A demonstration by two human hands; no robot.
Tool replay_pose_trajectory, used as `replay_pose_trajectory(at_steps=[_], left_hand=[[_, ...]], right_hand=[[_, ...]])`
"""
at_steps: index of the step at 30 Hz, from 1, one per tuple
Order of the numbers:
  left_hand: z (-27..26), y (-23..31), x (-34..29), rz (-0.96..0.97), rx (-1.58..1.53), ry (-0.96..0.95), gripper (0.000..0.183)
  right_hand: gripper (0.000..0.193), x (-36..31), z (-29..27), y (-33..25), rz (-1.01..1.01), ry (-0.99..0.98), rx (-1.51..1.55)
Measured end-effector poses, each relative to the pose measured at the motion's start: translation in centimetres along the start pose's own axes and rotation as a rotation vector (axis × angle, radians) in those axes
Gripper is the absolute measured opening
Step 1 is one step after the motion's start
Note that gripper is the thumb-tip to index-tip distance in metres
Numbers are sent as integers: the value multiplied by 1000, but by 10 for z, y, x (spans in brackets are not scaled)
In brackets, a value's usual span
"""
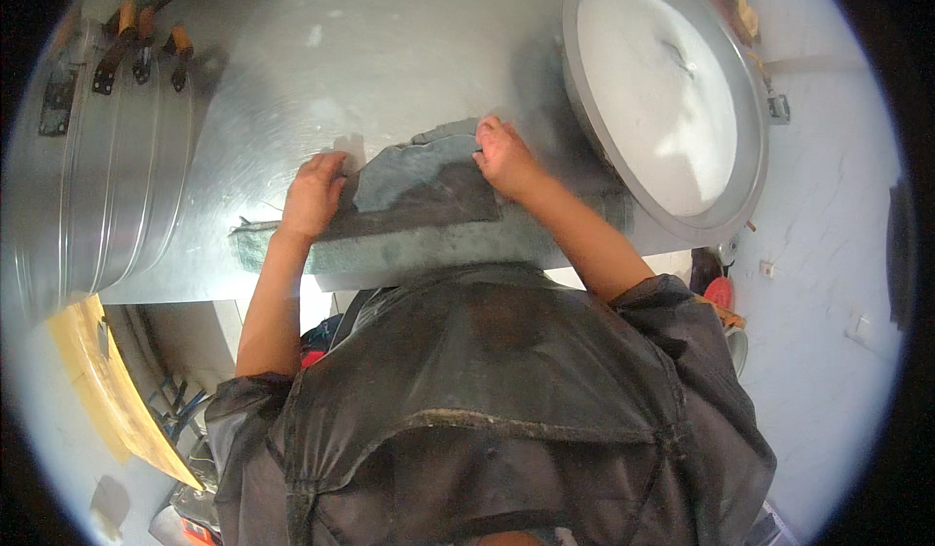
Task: The person scrubs a large metal lid with a cloth in a soapy basin, rinses it, and places it on a stainless steel counter. They then wipe the counter surface with the cloth.
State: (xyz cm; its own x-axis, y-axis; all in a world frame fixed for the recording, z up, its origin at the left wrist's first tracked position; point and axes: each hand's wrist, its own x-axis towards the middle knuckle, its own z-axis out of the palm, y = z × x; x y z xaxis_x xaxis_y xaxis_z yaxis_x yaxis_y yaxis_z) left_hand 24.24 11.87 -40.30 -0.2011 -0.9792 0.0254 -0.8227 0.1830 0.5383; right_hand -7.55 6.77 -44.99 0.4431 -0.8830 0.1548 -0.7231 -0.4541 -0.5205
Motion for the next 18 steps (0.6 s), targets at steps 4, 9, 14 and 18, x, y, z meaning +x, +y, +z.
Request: replay_pose_trajectory(at_steps=[4, 9, 14, 18], left_hand=[[-8, 23, 12, 126, -1, -8, 42], [2, 70, 42, 320, -356, -130, 38], [-29, 60, 32, 131, -326, -344, 27], [-67, 38, 15, 75, -96, -343, 27]], right_hand=[[14, 10, -13, -16, 41, -51, 202], [14, 9, -63, -59, 167, -5, 992], [12, 18, -107, -81, 390, 62, 1246], [10, 32, -134, -83, 352, 77, 1225]])
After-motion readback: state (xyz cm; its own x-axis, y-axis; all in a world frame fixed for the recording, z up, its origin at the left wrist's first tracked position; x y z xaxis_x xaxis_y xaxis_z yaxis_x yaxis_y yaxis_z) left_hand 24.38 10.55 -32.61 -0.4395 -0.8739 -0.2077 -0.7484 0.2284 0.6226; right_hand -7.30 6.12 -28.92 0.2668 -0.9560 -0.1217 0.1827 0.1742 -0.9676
